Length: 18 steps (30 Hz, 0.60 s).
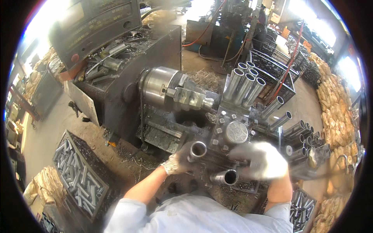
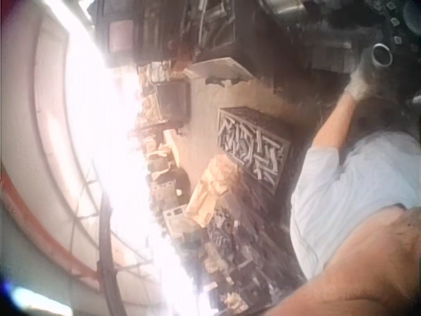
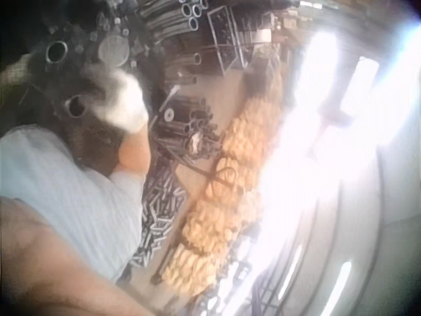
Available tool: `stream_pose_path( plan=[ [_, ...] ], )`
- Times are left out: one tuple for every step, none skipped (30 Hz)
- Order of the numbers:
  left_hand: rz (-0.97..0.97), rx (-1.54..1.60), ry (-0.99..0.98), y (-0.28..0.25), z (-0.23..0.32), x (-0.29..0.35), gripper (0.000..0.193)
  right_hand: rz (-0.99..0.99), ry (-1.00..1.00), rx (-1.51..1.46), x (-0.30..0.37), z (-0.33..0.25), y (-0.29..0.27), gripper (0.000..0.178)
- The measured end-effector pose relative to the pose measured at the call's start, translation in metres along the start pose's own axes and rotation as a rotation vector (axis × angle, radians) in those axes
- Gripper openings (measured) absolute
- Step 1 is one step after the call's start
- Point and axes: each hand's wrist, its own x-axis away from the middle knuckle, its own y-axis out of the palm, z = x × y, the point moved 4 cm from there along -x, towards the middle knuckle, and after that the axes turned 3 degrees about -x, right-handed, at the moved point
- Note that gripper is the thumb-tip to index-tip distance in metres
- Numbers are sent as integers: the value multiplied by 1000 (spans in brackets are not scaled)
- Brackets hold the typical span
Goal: The person repeatedly picks up cylindrical metal tubes from a nearby bin, inserts them into a lathe chuck, and then removes them after a brief machine cycle. The person places the processed tubes into a collection bin. This cycle is repeated continuously throughout the clip.
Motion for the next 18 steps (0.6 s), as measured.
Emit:
stream_pose_path(
  plan=[
    [-84, 132, -28, -13, -5, -5, 83, 36, 15, 5, -21, 8, -9, 43],
    [-25, -30, 1, -35, -8, -10, 85, 99, -33, 44, -56, 21, -9, 48],
    [113, -160, 203, -65, -9, -12, 86, 75, 60, 65, -85, 40, -7, 50],
    [344, -476, 359, -90, -12, -28, 85, 14, 153, 236, -121, 66, 4, 54],
    [368, -514, 299, -110, -26, -45, 85, -182, 387, 345, -150, 99, 15, 53],
    [468, -770, 263, -125, -37, -67, 89, -377, 482, 584, -177, 127, 33, 50],
    [491, -906, 191, -139, -50, -92, 96, -615, 537, 493, -188, 147, 46, 46],
    [420, -1019, 57, -148, -62, -118, 106, -823, 374, 490, -197, 157, 63, 45],
    [451, -1181, 85, -160, -66, -135, 108, -724, 339, 410, -205, 163, 67, 44],
    [410, -1307, 68, -170, -69, -151, 111, -646, 298, 361, -207, 165, 69, 42],
    [391, -1301, 70, -178, -68, -165, 109, -459, 281, 301, -207, 165, 65, 44],
    [232, -1266, -33, -184, -72, -176, 107, -244, 188, 141, -206, 157, 57, 37],
    [237, -1271, -1, -188, -66, -183, 99, -59, 128, -5, -204, 152, 46, 32],
    [213, -1215, 42, -193, -60, -187, 97, 170, 142, -106, -203, 150, 30, 28],
    [148, -1228, 52, -193, -55, -188, 97, 408, 84, 24, -205, 147, 12, 26],
    [201, -1252, 136, -196, -46, -189, 97, 662, 19, 225, -204, 140, -3, 23],
    [202, -1309, 157, -198, -41, -187, 101, 862, -96, 329, -214, 138, -16, 25],
    [73, -1285, 86, -199, -42, -193, 103, 891, -190, 601, -234, 143, -25, 31]
  ],
)
